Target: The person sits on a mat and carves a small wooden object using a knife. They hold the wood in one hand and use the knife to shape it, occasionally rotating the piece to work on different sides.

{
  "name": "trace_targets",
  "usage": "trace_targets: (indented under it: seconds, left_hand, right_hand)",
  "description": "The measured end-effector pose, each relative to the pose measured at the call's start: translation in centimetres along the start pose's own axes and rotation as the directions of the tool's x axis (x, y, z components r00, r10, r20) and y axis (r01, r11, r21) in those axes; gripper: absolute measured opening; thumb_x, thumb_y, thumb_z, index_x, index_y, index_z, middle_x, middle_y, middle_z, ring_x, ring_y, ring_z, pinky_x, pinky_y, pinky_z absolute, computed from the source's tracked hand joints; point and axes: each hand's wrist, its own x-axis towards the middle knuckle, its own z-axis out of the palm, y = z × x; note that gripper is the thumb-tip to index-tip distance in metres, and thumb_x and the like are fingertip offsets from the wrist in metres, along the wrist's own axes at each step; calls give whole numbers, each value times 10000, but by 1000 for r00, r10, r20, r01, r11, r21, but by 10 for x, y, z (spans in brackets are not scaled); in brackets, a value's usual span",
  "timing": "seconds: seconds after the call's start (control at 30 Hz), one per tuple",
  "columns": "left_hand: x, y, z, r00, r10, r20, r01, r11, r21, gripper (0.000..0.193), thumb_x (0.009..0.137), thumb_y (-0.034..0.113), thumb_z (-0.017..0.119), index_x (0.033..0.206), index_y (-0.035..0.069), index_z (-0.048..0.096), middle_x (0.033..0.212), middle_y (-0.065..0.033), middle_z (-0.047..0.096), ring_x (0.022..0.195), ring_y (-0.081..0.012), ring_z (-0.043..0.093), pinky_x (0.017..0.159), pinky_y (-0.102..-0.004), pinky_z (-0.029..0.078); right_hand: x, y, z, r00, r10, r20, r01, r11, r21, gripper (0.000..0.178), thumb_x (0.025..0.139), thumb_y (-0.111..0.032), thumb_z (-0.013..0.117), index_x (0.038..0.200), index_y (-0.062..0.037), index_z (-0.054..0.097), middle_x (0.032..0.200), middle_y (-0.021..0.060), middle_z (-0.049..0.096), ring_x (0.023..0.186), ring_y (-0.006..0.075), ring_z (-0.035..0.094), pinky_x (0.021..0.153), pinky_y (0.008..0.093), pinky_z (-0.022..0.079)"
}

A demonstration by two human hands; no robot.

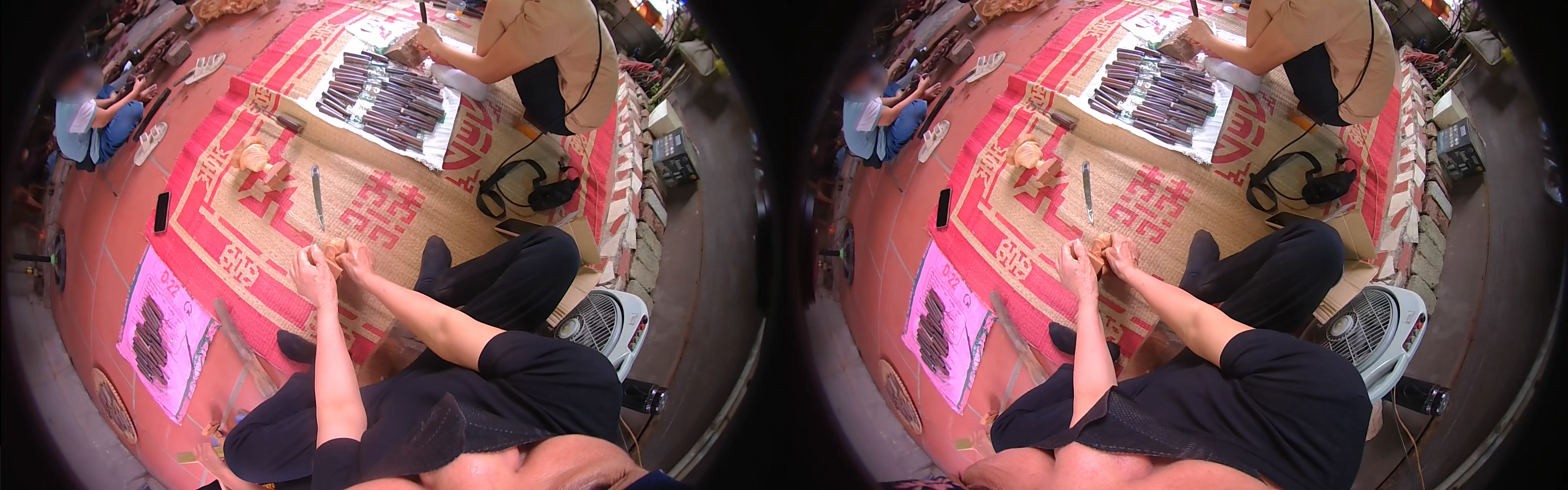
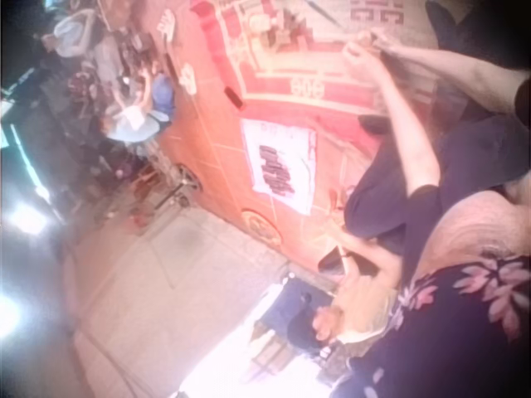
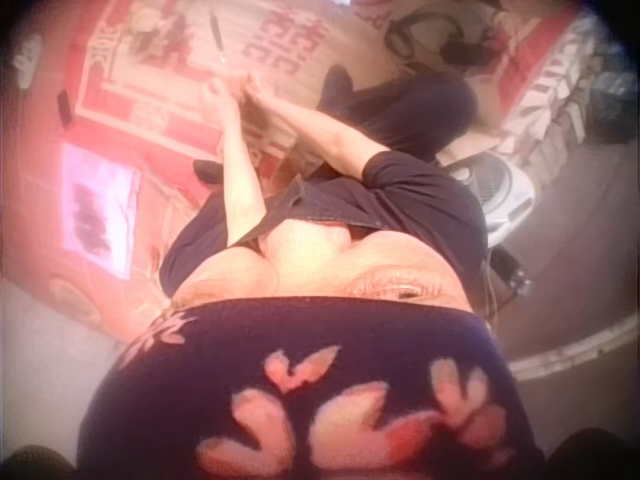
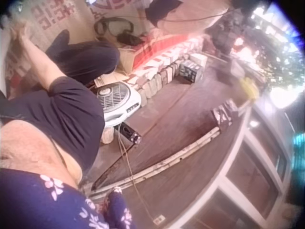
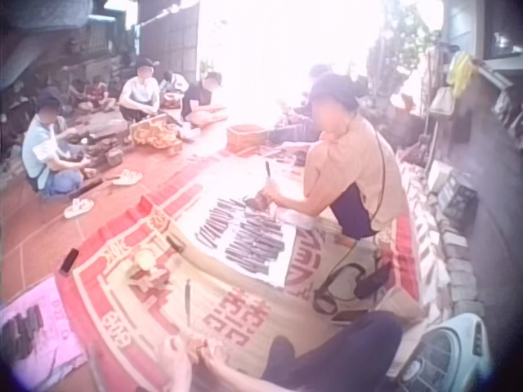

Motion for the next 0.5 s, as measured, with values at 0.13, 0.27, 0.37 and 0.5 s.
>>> trace_targets:
  seconds: [0.13, 0.27, 0.37, 0.5]
  left_hand:
    - [2, -6, -3, 999, -37, -2, 37, 999, -8, 289, 899, 320, 515, 933, 50, 612, 917, -119, 610, 914, -317, 545, 812, -438, 415]
    - [-2, -6, -7, 999, -47, -8, 47, 999, 3, 283, 899, 314, 512, 939, 50, 609, 923, -117, 608, 914, -315, 544, 819, -432, 415]
    - [-1, 3, -1, 999, -37, 9, 37, 999, 15, 281, 899, 309, 509, 945, 51, 609, 935, -112, 609, 924, -309, 543, 828, -429, 414]
    - [0, -4, -6, 998, -55, 19, 55, 999, 1, 284, 901, 310, 504, 953, 52, 610, 955, -106, 611, 944, -303, 541, 837, -426, 413]
  right_hand:
    - [-1, -1, -8, 997, -34, 73, 31, 998, 51, 204, 631, -195, 669, 745, -45, 589, 783, 168, 631, 801, 342, 609, 703, 412, 461]
    - [-20, 2, -12, 975, -221, 37, 218, 974, 64, 241, 635, -186, 672, 817, -48, 592, 822, 164, 634, 822, 361, 603, 731, 436, 465]
    - [1, 15, 4, 993, -116, -34, 115, 993, -22, 247, 641, -225, 666, 790, -42, 594, 820, 171, 637, 821, 369, 603, 726, 445, 463]
    - [4, 5, 4, 999, -25, 40, 26, 1000, -16, 274, 646, -257, 675, 783, -37, 585, 819, 171, 638, 813, 352, 611, 711, 442, 463]
